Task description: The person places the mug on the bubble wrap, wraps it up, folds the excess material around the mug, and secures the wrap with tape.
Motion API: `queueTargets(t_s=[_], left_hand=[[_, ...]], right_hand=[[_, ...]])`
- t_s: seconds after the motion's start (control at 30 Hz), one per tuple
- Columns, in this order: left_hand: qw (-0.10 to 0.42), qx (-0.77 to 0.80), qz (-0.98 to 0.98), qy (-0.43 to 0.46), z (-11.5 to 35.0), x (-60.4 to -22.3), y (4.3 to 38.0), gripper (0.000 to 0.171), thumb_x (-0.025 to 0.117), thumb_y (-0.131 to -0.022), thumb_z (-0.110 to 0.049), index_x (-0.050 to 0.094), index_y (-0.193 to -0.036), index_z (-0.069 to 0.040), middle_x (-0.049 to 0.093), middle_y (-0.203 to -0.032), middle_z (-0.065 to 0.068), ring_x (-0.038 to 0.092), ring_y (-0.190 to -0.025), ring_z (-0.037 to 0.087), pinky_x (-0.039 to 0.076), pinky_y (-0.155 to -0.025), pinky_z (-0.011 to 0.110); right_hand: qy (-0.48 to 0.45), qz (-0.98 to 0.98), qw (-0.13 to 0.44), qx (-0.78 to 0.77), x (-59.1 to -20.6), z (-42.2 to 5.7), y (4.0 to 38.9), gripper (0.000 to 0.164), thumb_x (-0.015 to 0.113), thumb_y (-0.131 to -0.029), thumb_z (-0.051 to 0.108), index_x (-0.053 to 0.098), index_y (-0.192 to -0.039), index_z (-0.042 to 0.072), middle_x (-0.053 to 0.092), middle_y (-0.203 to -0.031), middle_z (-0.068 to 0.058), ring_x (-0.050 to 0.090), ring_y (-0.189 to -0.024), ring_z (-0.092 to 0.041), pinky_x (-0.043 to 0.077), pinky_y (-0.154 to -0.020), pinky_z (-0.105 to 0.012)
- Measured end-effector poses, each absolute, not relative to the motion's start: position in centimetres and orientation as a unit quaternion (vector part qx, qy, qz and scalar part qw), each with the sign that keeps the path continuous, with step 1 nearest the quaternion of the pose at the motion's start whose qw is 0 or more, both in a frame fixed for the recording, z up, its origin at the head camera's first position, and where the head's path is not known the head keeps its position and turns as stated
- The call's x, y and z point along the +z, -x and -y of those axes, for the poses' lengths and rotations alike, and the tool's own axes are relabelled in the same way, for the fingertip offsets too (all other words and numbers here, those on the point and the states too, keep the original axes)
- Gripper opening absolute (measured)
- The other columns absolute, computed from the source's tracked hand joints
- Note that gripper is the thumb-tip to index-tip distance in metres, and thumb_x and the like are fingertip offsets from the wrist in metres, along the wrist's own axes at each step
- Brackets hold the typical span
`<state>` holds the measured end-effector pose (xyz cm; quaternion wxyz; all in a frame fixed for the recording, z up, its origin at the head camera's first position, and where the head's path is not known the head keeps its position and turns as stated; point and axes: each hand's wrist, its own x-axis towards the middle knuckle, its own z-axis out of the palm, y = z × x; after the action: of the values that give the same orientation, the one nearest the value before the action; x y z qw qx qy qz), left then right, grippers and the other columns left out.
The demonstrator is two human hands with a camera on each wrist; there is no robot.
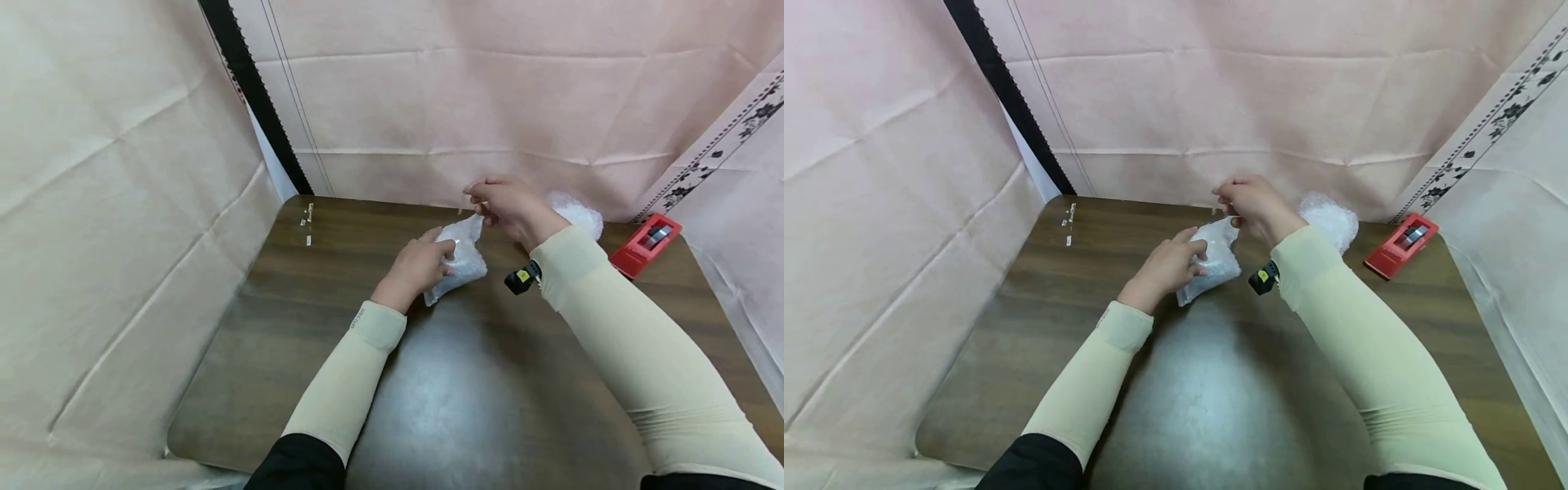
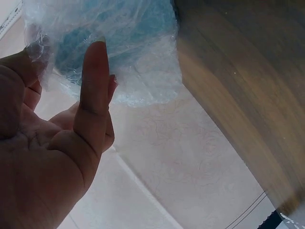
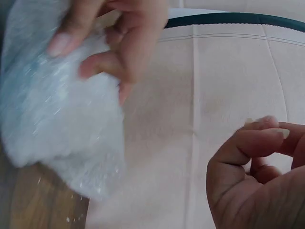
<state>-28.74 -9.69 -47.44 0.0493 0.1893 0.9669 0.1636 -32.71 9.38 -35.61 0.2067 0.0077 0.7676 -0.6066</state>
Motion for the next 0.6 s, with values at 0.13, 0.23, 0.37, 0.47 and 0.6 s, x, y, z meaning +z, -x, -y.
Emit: queueTargets(t_s=[0.13, 0.23, 0.37, 0.47, 0.6], left_hand=[[0.039, 0.187, -0.964, -0.185, 10.0, -47.7, 28.6, 0.024, 0.079, -0.106, -0.043, 0.072, -0.12, -0.024, 0.018, -0.189, 0.019, 0.07, -0.103, 0.038, 0.06, -0.085, 0.041], [0.038, 0.203, -0.962, -0.18, 9.7, -47.8, 28.6, 0.023, 0.08, -0.105, -0.043, 0.073, -0.12, -0.026, 0.003, -0.191, 0.019, 0.068, -0.093, 0.033, 0.058, -0.08, 0.039], [0.041, 0.211, -0.961, -0.174, 9.8, -47.7, 28.7, 0.023, 0.083, -0.103, -0.043, 0.074, -0.118, -0.026, -0.007, -0.193, 0.015, 0.067, -0.088, 0.03, 0.059, -0.081, 0.038], [0.046, 0.215, -0.959, -0.177, 10.1, -47.6, 28.8, 0.024, 0.083, -0.102, -0.043, 0.075, -0.118, -0.026, -0.011, -0.193, 0.01, 0.067, -0.089, 0.029, 0.06, -0.085, 0.039], [0.047, 0.216, -0.957, -0.187, 10.4, -47.6, 29.0, 0.025, 0.083, -0.102, -0.044, 0.075, -0.117, -0.026, -0.012, -0.194, 0.004, 0.068, -0.089, 0.028, 0.06, -0.088, 0.04]], right_hand=[[-0.004, -0.768, 0.212, -0.604, -36.3, -8.1, 33.2, 0.019, 0.051, -0.123, 0.03, 0.065, -0.118, 0.019, 0.06, -0.09, 0.011, 0.052, -0.08, -0.008, 0.042, -0.069, -0.024], [-0.011, -0.766, 0.231, -0.6, -37.5, -8.3, 33.1, 0.019, 0.049, -0.123, 0.03, 0.064, -0.117, 0.02, 0.06, -0.092, 0.011, 0.053, -0.083, -0.008, 0.043, -0.072, -0.026], [-0.014, -0.764, 0.245, -0.597, -38.8, -8.3, 32.9, 0.016, 0.048, -0.123, 0.031, 0.061, -0.121, 0.022, 0.058, -0.101, 0.009, 0.055, -0.091, -0.01, 0.043, -0.076, -0.027], [-0.011, -0.764, 0.236, -0.601, -39.3, -8.2, 32.9, 0.016, 0.049, -0.123, 0.032, 0.062, -0.121, 0.023, 0.059, -0.103, 0.01, 0.056, -0.092, -0.009, 0.043, -0.075, -0.026], [-0.026, -0.75, 0.262, -0.607, -40.0, -8.0, 32.5, 0.017, 0.05, -0.123, 0.03, 0.062, -0.126, 0.019, 0.059, -0.103, 0.008, 0.057, -0.087, -0.007, 0.04, -0.069, -0.024]])
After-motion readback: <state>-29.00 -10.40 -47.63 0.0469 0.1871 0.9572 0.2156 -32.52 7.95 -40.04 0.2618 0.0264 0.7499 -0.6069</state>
